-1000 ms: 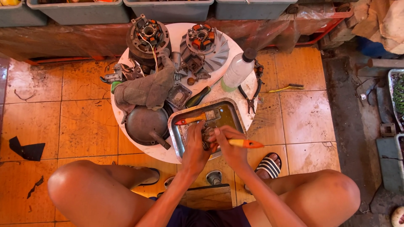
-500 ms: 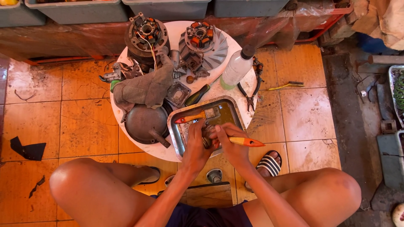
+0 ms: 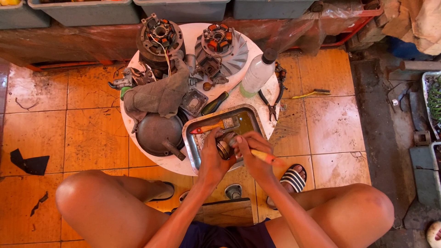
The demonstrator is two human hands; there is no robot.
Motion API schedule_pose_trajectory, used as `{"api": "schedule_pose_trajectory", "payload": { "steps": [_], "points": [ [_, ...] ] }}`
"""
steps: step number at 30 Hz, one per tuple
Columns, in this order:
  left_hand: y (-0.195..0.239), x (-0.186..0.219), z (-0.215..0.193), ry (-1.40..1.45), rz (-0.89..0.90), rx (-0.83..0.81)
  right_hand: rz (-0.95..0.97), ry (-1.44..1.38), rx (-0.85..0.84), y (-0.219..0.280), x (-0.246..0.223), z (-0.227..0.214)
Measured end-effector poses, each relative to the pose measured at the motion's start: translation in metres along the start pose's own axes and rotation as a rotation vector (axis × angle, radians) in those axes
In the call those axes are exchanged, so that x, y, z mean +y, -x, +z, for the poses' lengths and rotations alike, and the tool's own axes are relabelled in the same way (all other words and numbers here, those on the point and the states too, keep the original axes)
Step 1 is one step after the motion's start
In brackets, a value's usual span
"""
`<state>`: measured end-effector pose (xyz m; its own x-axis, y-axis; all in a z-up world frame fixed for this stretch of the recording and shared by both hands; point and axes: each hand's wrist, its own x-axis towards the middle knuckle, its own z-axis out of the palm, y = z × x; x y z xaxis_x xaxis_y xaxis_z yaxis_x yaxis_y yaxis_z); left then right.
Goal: Cleaning a motorcycle engine component with a brush and solvent
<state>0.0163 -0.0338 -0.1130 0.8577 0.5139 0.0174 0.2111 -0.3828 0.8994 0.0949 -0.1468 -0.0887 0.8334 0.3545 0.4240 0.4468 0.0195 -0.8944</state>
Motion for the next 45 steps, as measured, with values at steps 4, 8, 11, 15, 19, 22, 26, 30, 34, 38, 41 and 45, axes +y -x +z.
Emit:
{"api": "schedule_pose_trajectory", "payload": {
  "steps": [4,8,11,15,19,22,26,30,34,38,41,45],
  "points": [
    [0.000,0.002,-0.003,0.016,-0.030,-0.008,-0.080,0.100,-0.002,0.001,0.002,-0.004],
    [0.002,-0.001,-0.006,-0.013,-0.006,-0.010,0.118,-0.143,0.017,-0.005,0.001,-0.007],
    [0.001,-0.001,-0.003,-0.019,0.030,-0.015,0.100,-0.164,-0.009,-0.002,0.004,-0.007],
    [0.001,-0.010,0.001,-0.048,0.082,-0.010,-0.041,0.101,-0.049,-0.011,-0.008,-0.013],
    [0.002,-0.004,-0.001,-0.002,0.022,-0.027,0.189,-0.331,-0.123,0.005,0.004,-0.006],
    [0.000,0.000,-0.004,-0.012,-0.021,-0.021,0.029,-0.097,-0.069,0.003,0.009,-0.010],
    [-0.003,0.003,-0.006,0.013,-0.049,-0.023,0.062,-0.153,-0.054,-0.001,-0.003,-0.009],
    [-0.007,0.016,-0.011,0.081,-0.106,-0.013,-0.057,-0.051,-0.075,0.014,0.024,-0.006],
    [-0.005,0.010,-0.011,0.069,-0.115,-0.003,0.062,-0.187,-0.128,0.005,0.004,-0.009],
    [-0.007,0.008,-0.007,0.094,-0.127,0.002,0.051,-0.141,-0.116,0.009,0.008,-0.011],
    [-0.006,0.009,-0.009,0.113,-0.143,0.000,0.074,-0.161,-0.110,0.002,0.000,-0.010],
    [-0.010,0.010,-0.012,0.150,-0.222,-0.008,-0.004,-0.054,-0.064,0.005,0.004,-0.009]
  ]
}}
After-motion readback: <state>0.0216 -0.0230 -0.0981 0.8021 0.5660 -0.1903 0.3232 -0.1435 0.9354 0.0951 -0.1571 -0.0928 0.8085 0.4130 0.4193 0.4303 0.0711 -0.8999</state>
